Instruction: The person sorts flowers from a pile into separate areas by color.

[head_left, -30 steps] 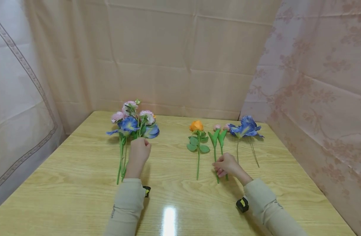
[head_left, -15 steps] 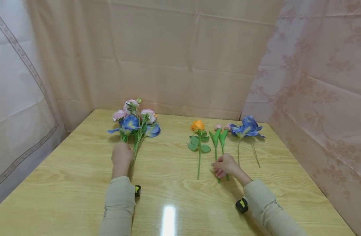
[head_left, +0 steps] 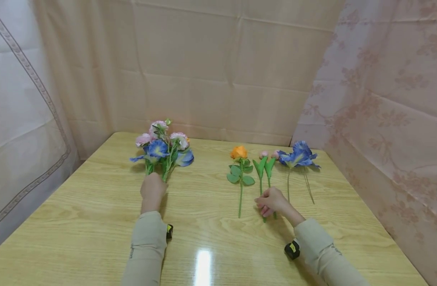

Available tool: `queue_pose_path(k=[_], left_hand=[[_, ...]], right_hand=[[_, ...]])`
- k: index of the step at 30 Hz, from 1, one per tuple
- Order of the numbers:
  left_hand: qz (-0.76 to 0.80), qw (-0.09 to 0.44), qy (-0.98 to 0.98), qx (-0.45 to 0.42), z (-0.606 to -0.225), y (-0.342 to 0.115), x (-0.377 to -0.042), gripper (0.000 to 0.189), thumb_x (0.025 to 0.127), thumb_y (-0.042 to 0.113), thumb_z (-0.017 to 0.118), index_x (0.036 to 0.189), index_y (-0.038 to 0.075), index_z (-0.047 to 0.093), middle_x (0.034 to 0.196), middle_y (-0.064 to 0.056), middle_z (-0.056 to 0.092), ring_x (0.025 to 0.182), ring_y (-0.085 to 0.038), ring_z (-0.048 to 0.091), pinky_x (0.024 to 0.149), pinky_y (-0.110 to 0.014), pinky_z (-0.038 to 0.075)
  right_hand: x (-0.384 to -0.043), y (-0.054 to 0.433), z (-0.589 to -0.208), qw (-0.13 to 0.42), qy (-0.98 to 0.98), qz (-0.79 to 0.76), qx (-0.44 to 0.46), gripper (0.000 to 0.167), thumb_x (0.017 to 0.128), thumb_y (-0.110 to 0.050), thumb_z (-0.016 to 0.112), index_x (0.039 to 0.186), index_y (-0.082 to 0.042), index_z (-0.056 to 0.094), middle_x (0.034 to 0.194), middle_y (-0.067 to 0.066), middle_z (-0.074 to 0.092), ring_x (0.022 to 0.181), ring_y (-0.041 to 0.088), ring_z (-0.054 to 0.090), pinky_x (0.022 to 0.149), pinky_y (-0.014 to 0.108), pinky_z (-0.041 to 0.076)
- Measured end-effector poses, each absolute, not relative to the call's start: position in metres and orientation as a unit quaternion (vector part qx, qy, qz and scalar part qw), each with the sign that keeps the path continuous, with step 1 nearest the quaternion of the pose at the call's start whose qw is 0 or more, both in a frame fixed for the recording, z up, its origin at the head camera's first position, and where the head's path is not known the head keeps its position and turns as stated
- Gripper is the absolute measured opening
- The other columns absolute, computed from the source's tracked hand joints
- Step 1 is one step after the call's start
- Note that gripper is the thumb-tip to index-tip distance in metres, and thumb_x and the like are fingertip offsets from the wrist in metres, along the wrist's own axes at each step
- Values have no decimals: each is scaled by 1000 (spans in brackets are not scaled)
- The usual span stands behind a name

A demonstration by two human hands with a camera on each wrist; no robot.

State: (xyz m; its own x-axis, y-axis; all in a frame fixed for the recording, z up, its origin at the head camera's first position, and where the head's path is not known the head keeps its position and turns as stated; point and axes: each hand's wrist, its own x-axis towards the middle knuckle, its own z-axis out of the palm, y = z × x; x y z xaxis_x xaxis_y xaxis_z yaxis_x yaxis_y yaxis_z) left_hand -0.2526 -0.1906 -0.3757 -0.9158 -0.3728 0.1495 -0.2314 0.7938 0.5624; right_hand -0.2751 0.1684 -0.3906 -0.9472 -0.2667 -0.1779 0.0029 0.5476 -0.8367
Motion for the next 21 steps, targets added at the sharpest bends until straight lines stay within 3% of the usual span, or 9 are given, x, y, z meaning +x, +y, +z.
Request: queue_pose_path(k=[4,11,15,21], left_hand=[[-280,124,-934,186,-376,-193,-252,15,75,7,59,75,-8,56,81,-29,58,72,-41,58,52,-47,45],[-275,37,-944,178,-377,-193,-255,23,75,17,67,80,-4,61,93,-27,60,81,-39,58,57,-45,47],[-271,29,-947,171,-378,-193,-255,23,73,11,65,87,-7,61,95,-29,59,83,-40,58,59,-47,48],[-274,27,-946,169,-379,-193,-254,17,75,7,61,84,-7,60,90,-27,59,78,-38,58,56,-46,47]], right_hand=[[-275,168,-391,146,869,-466,-75,17,84,-5,58,79,11,60,63,11,60,47,19,58,48,32,51],[-275,168,-391,151,868,-466,-80,18,85,-6,58,80,11,60,63,11,60,48,19,59,47,32,51],[-275,168,-391,151,868,-466,-80,18,85,-6,58,80,11,61,62,11,60,47,19,58,47,32,51],[-275,168,-392,150,869,-464,-79,17,85,-6,58,80,11,60,63,11,60,47,18,58,48,32,51]])
